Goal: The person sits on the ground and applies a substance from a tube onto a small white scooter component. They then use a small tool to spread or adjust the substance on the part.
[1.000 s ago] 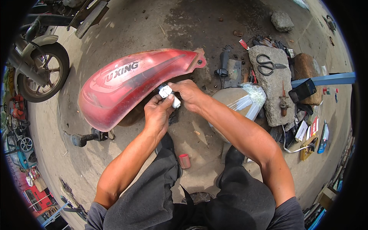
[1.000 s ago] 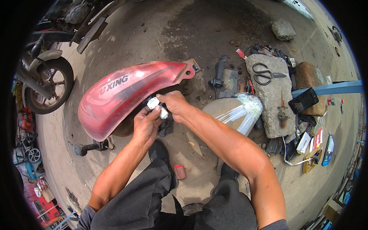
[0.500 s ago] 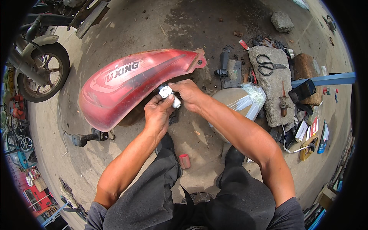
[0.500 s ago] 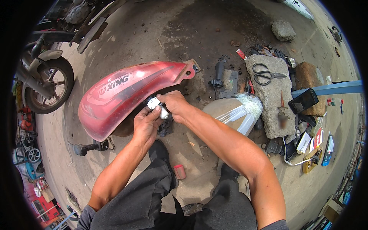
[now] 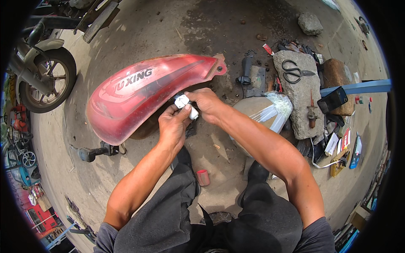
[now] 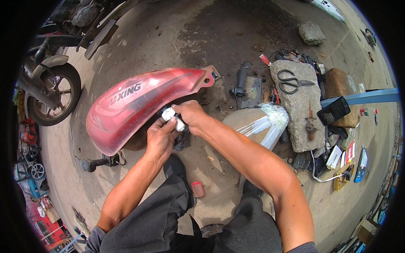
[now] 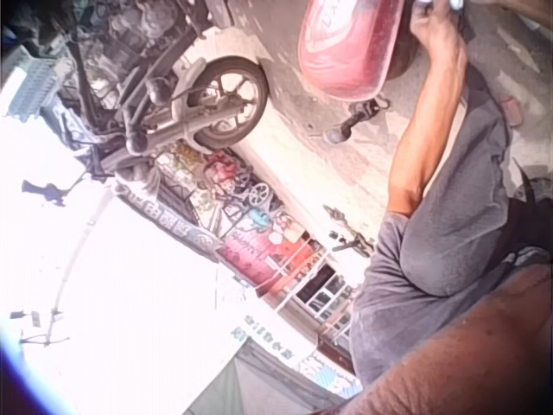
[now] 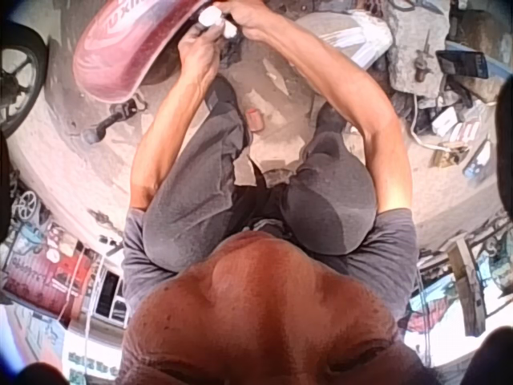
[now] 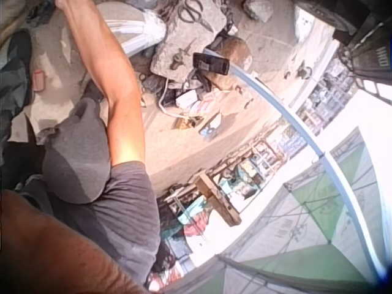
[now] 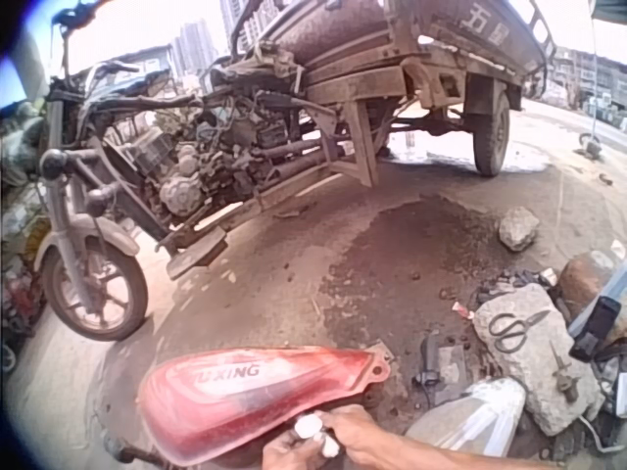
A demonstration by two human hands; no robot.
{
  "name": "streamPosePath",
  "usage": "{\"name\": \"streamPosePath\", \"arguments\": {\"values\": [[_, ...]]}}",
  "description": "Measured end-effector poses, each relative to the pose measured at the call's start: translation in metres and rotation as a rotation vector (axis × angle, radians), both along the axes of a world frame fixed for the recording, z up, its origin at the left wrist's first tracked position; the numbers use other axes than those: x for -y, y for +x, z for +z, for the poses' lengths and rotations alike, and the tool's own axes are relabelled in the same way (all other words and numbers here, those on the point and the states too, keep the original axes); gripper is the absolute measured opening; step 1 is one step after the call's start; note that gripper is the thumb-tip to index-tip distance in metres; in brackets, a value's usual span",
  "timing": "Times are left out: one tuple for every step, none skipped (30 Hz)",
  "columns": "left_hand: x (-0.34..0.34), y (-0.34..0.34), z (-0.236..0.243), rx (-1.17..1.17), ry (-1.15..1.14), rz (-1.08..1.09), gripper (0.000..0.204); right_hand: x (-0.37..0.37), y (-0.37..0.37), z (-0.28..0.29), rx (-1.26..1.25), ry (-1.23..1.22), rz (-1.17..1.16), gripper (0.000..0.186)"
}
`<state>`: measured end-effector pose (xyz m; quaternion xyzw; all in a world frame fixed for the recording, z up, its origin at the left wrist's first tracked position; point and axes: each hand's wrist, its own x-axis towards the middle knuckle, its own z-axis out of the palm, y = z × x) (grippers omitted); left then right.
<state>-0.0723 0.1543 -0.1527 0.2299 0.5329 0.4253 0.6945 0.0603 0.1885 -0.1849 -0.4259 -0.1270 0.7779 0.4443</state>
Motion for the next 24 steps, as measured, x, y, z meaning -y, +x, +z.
{"name": "streamPosePath", "arguments": {"values": [[0.0000,0.0004,0.0000,-0.001,-0.001,-0.001,0.027,-0.0001,0.0002,-0.0005,0.004,0.002,-0.001,0.019],[-0.0001,0.0005,0.0002,-0.002,-0.001,0.000,0.027,-0.0002,0.0003,-0.0014,0.008,0.005,0.000,0.019],[-0.0001,0.0007,0.0003,-0.003,-0.002,0.000,0.027,0.0002,0.0005,-0.0023,-0.007,0.001,-0.005,0.020],[-0.0001,0.0006,0.0003,-0.002,-0.002,-0.004,0.027,0.0010,0.0008,-0.0033,-0.021,-0.003,-0.010,0.020],[0.0002,-0.0001,0.0001,-0.002,-0.003,-0.005,0.027,0.0014,0.0007,-0.0026,-0.036,-0.006,-0.014,0.020],[0.0003,-0.0007,0.0001,-0.001,-0.003,-0.007,0.027,0.0015,0.0012,-0.0019,-0.050,-0.011,-0.010,0.020],[0.0004,-0.0010,0.0003,0.000,0.000,-0.009,0.027,0.0015,0.0020,-0.0012,-0.064,-0.015,-0.006,0.020],[0.0003,-0.0009,0.0006,0.002,0.002,-0.013,0.027,0.0015,0.0028,-0.0006,-0.076,-0.019,-0.004,0.020],[0.0003,-0.0007,0.0007,0.004,0.004,-0.016,0.027,0.0012,0.0032,0.0001,-0.076,-0.018,-0.006,0.019],[0.0003,-0.0005,0.0001,0.002,0.003,-0.014,0.027,0.0008,0.0036,0.0007,-0.075,-0.016,-0.008,0.019],[0.0003,-0.0006,-0.0003,-0.001,0.002,-0.010,0.028,0.0004,0.0033,0.0014,-0.075,-0.015,-0.009,0.019],[0.0003,-0.0006,-0.0005,-0.004,0.001,-0.006,0.028,0.0002,0.0029,0.0021,-0.067,-0.009,-0.012,0.018],[0.0003,-0.0007,-0.0005,-0.001,0.003,-0.007,0.028,-0.0001,0.0023,0.0027,-0.060,-0.004,-0.015,0.018],[0.0003,-0.0005,-0.0001,0.003,0.004,-0.007,0.028,-0.0001,0.0018,0.0026,-0.051,0.000,-0.018,0.018],[0.0004,-0.0003,0.0003,0.007,0.006,-0.007,0.028,0.0000,0.0021,0.0024,-0.037,0.005,0.002,0.019],[0.0004,-0.0002,0.0006,0.008,0.006,-0.005,0.028,0.0002,0.0028,0.0022,-0.023,0.010,0.022,0.020],[0.0004,0.0002,0.0009,0.010,0.006,-0.003,0.028,0.0002,0.0033,0.0019,-0.009,0.015,0.041,0.021],[0.0003,0.0004,0.0013,0.012,0.007,-0.001,0.028,0.0000,0.0030,0.0015,-0.006,0.015,0.044,0.021],[0.0001,0.0003,0.0020,0.010,0.005,-0.002,0.028,-0.0003,0.0026,0.0011,-0.003,0.016,0.047,0.021],[0.0000,0.0005,0.0025,0.010,0.004,-0.004,0.027,-0.0004,0.0023,0.0009,0.001,0.016,0.049,0.021],[-0.0001,0.0007,0.0027,0.009,0.003,-0.006,0.027,-0.0003,0.0015,0.0006,0.000,0.013,0.028,0.019],[0.0000,0.0010,0.0026,0.008,0.003,-0.005,0.027,-0.0002,0.0003,0.0003,-0.002,0.010,0.007,0.019],[0.0001,0.0013,0.0026,0.007,0.004,-0.005,0.027,-0.0001,-0.0002,-0.0004,-0.004,0.007,-0.013,0.018],[0.0001,0.0017,0.0026,0.005,0.004,-0.005,0.026,-0.0003,0.0002,-0.0011,0.004,0.008,-0.010,0.018]]}}
